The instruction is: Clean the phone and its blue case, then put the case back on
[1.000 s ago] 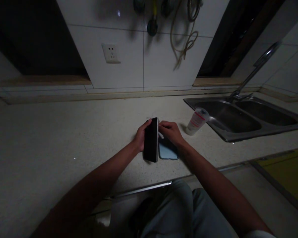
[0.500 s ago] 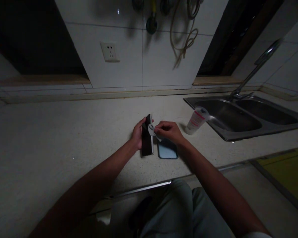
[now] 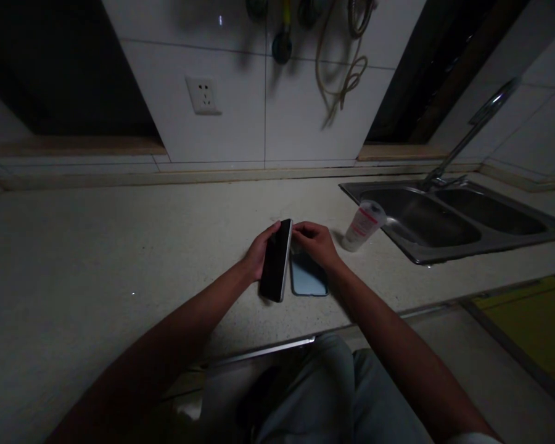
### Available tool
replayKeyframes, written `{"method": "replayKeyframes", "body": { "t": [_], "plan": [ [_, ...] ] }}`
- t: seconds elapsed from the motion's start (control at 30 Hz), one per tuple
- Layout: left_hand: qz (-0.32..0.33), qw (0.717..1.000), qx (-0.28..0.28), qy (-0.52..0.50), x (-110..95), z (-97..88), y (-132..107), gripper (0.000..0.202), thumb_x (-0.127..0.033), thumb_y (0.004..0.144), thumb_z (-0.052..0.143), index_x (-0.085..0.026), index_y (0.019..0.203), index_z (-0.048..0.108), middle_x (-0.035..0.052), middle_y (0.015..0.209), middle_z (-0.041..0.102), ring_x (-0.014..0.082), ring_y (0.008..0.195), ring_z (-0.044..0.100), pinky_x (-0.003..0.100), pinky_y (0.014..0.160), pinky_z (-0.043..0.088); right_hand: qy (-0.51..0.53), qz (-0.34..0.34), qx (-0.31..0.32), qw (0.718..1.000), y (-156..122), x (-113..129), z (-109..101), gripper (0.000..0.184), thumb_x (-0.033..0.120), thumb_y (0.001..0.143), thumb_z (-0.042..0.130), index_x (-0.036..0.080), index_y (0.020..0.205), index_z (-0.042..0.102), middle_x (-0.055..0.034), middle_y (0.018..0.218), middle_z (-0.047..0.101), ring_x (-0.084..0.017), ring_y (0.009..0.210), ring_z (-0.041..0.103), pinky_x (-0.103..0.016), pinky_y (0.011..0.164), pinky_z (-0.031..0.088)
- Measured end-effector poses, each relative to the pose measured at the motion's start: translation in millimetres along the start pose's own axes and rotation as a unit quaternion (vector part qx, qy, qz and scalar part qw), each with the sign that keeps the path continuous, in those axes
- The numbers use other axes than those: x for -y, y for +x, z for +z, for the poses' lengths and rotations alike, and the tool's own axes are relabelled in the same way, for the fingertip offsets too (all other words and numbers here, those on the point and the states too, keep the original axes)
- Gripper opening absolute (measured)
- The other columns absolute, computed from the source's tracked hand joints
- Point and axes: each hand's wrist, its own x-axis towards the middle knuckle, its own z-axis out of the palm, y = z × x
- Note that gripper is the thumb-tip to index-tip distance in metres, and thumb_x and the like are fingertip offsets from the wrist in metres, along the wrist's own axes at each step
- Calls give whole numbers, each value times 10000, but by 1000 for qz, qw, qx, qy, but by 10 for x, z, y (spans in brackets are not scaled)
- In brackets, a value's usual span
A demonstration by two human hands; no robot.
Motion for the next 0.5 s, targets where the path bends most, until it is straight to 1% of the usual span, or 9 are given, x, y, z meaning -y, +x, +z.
{"method": "replayKeyframes", "body": {
  "t": [0.1, 0.2, 0.27, 0.33, 0.4, 0.5],
  "plan": [
    [-15, 1000, -4, 0, 6, -9, 4, 342, -418, 918, 570, -138, 785, 714, 54, 587, 660, 136, 453, 584, 239, 463, 466, 13, 10, -26, 1000, 10, 23, -21, 306, 501, 706, 709, 205, 763, 653, 10, 658, 610, -130, 579, 522, -264, 547, 412],
    [-25, 1000, -5, -2, -3, 13, -13, 341, -419, 922, 557, -136, 827, 722, 67, 627, 684, 152, 484, 607, 257, 501, 494, 53, 22, -58, 997, 1, 45, -44, 271, 473, 730, 667, 226, 746, 557, 52, 596, 521, -105, 504, 452, -238, 483, 371],
    [-26, 1000, -1, -3, -10, 22, -21, 333, -417, 926, 551, -141, 864, 726, 63, 630, 687, 154, 477, 606, 256, 487, 489, 85, 32, -70, 993, -2, 53, -59, 253, 454, 747, 617, 239, 736, 484, 68, 566, 486, -99, 465, 426, -227, 448, 348],
    [-20, 1000, 5, -6, -15, 22, -21, 325, -410, 936, 535, -151, 891, 726, 55, 624, 685, 155, 473, 610, 249, 466, 477, 109, 42, -72, 991, 7, 51, -76, 234, 444, 762, 568, 249, 756, 438, 69, 558, 500, -107, 449, 447, -226, 432, 345],
    [-15, 1000, 13, -11, -17, 15, -13, 344, -410, 950, 502, -151, 893, 722, 57, 625, 686, 161, 480, 619, 250, 460, 476, 123, 41, -77, 989, 30, 35, -95, 231, 424, 756, 564, 257, 795, 410, 61, 607, 557, -115, 451, 479, -229, 434, 355],
    [-15, 1000, 12, -17, -18, -2, 2, 383, -423, 955, 478, -133, 871, 713, 73, 635, 690, 169, 499, 633, 257, 478, 490, 101, 18, -118, 988, 71, -15, -130, 255, 351, 713, 600, 262, 845, 400, 54, 722, 609, -102, 455, 467, -232, 454, 353]
  ]
}}
